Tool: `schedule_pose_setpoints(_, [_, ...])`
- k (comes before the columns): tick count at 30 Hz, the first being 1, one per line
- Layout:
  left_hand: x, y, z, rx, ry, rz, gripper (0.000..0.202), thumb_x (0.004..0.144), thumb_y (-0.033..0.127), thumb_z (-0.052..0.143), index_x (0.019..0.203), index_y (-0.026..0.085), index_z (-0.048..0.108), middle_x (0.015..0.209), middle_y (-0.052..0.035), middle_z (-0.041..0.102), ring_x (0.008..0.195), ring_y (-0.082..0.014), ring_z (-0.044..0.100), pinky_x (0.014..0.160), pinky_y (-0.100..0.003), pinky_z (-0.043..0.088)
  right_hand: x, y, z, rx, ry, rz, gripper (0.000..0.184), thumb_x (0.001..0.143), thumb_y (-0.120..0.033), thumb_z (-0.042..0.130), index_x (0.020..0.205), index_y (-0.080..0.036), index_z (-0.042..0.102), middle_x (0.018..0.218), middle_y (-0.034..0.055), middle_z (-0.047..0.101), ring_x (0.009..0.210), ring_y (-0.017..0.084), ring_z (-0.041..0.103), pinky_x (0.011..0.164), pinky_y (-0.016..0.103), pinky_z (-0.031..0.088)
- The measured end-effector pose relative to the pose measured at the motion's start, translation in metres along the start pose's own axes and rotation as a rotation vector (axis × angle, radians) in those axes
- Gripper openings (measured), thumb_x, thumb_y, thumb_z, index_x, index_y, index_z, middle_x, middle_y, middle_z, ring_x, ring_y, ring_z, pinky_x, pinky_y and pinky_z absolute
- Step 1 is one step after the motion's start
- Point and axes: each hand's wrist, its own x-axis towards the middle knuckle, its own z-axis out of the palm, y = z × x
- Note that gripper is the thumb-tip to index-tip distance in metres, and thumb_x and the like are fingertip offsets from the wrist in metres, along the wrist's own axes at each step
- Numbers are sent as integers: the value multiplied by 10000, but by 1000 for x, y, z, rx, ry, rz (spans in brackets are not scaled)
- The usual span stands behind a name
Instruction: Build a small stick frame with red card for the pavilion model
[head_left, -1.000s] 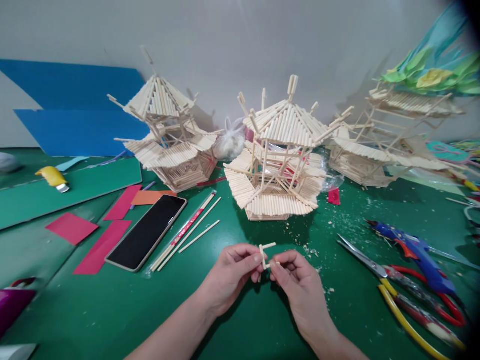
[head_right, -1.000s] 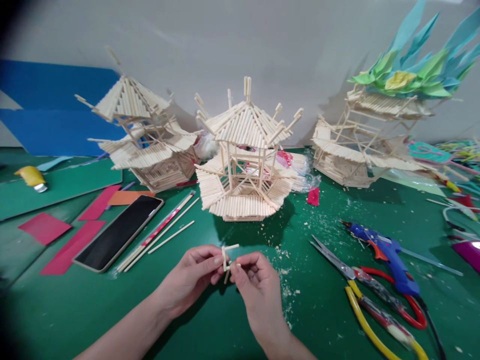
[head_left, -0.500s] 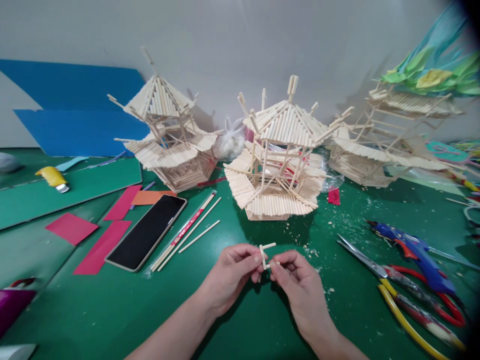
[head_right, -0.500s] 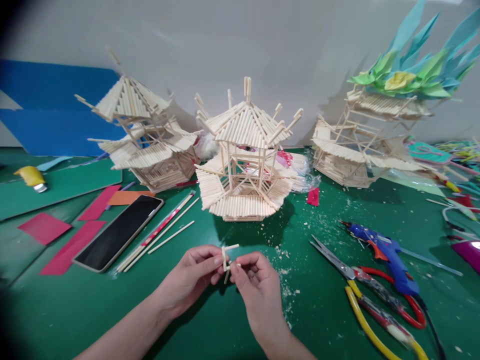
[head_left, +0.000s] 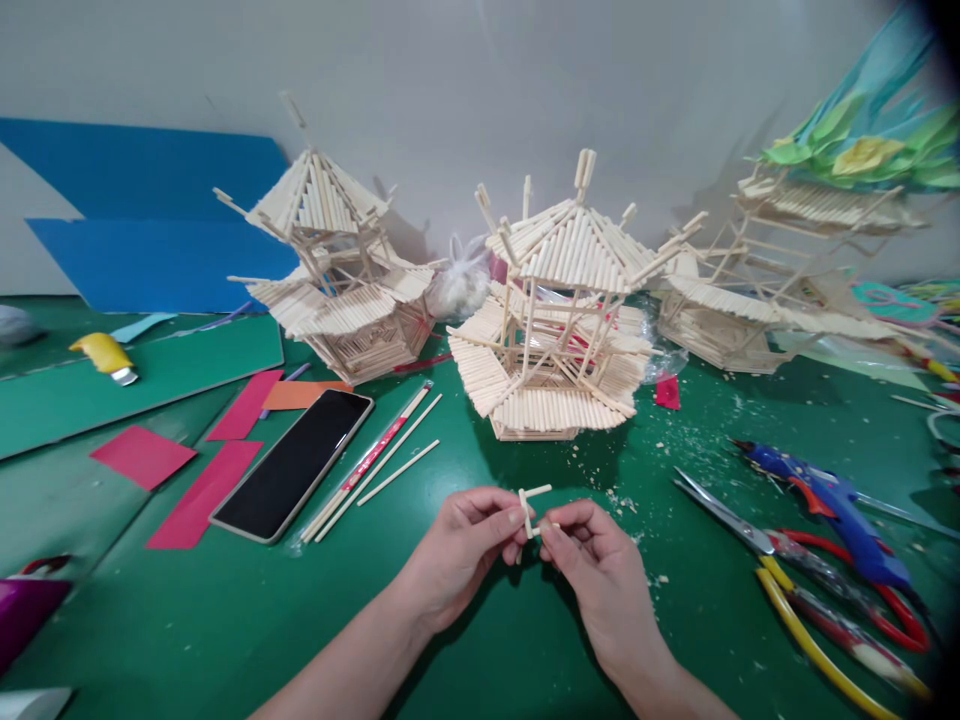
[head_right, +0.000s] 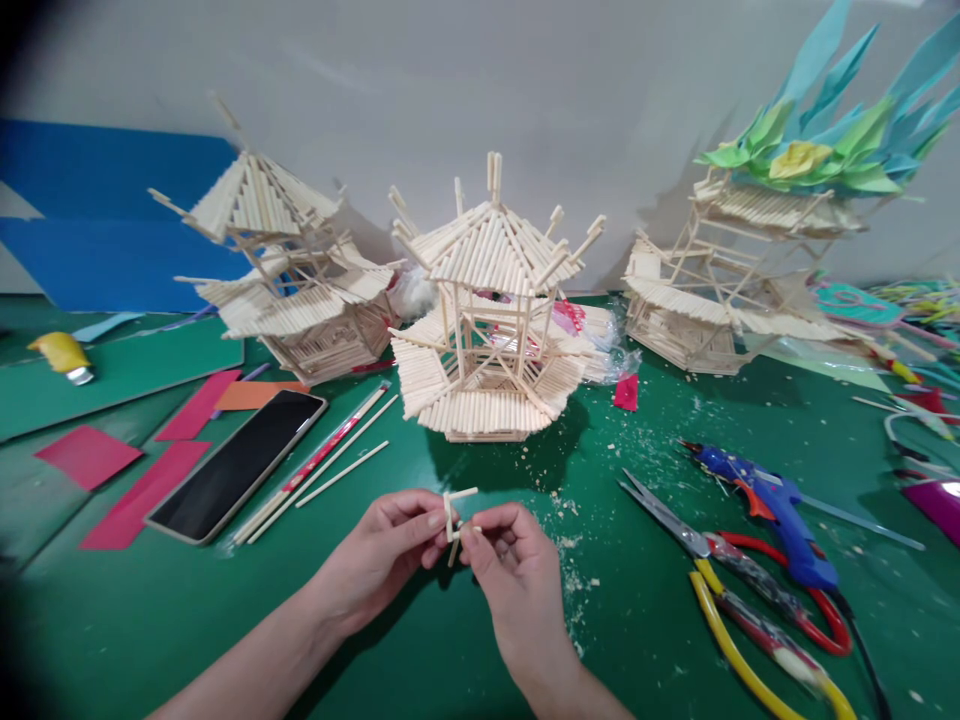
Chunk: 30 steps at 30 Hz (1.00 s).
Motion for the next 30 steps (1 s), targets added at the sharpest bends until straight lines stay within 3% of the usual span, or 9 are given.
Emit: schedule_pose_setpoints(30, [1,-2,-2,-9,-16,10,84,692,185,654,653,112,644,551,8,582,460,-38,467,484,-164,331,0,2,-1,-1,-10,-10,140,696,-268,666,718,-177,562,592,-31,604,554,83,553,526,171,439])
